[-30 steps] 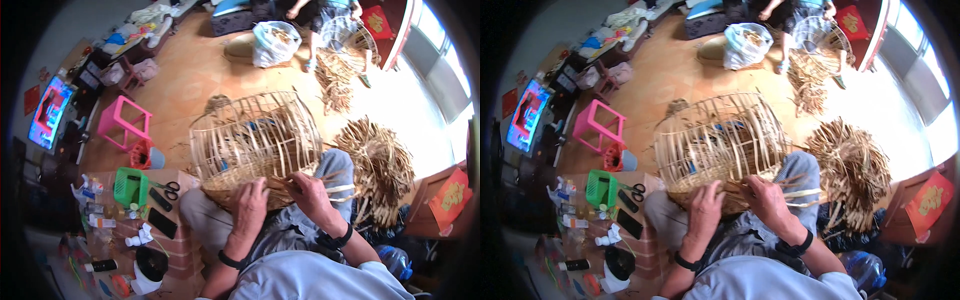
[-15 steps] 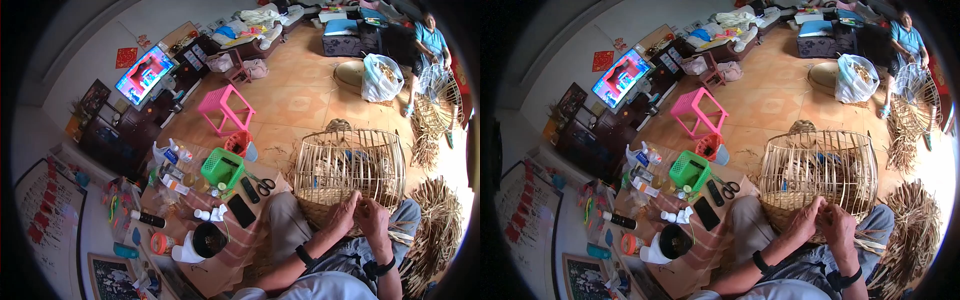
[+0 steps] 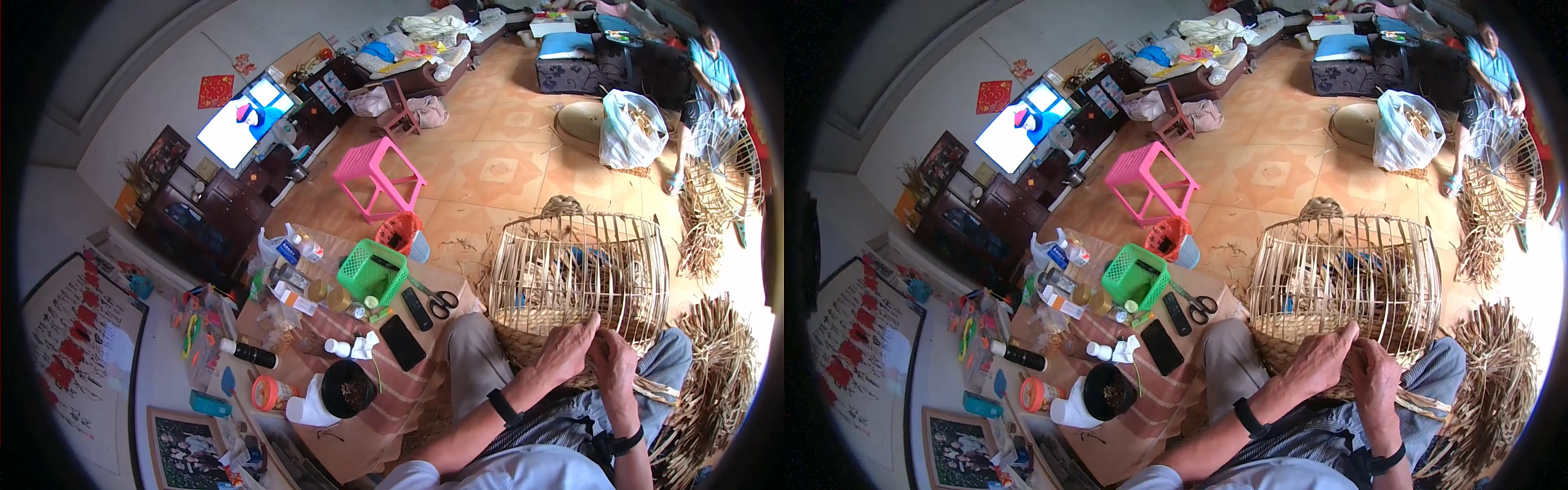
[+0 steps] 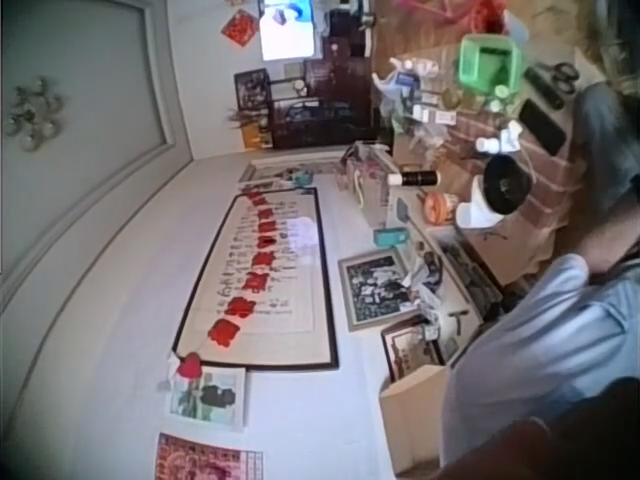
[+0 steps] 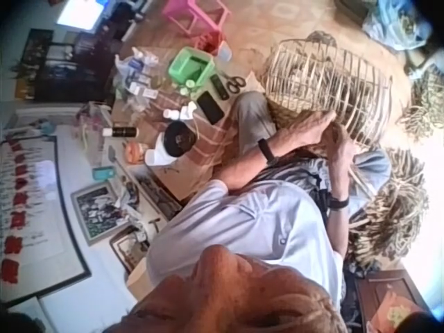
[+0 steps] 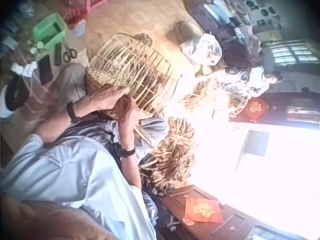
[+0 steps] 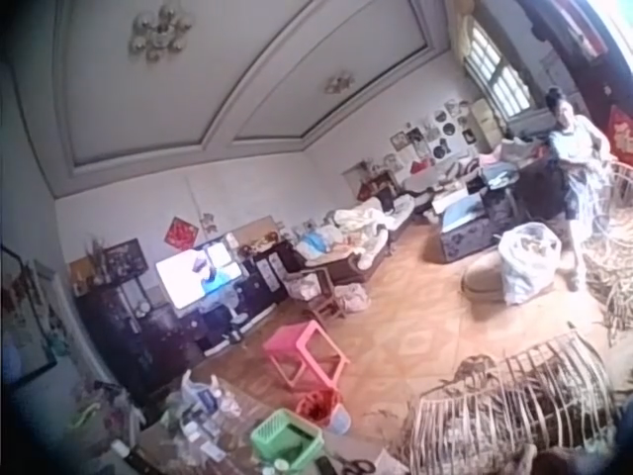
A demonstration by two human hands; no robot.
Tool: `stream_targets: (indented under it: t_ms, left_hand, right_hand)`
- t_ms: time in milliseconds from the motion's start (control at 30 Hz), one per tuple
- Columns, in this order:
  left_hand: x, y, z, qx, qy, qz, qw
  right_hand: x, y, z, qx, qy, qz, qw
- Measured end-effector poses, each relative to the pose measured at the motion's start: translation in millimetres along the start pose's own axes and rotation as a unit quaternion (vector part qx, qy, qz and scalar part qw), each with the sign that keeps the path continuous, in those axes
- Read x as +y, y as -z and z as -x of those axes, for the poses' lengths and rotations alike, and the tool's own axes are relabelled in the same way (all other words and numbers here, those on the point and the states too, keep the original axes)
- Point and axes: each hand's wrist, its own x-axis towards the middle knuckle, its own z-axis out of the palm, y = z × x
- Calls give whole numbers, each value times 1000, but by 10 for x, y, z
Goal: Weaving a large bamboo basket by hand.
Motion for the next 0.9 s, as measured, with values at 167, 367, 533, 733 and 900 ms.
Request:
stream_targets:
  t_ms: [167, 367, 533, 733, 900]
  left_hand:
    - [-1, 10, -11, 42, -32, -7, 999]
    - [-54, -4, 81, 79, -47, 23, 995]
    - [-64, -48, 208, 129, -45, 14, 991]
    - [-92, -76, 291, 177, -80, 10, 981]
    - [-147, -28, 340, 175, -109, 88, 975]
  right_hand:
    - [-29, 12, -54, -38, -75, -29, 996]
    - [14, 5, -49, -29, -122, -126, 984]
    - [35, 30, -62, -47, -117, -105, 986]
    - [-23, 62, 35, -33, 15, 24, 999]
    - [-7, 39, 75, -16, 75, 128, 989]
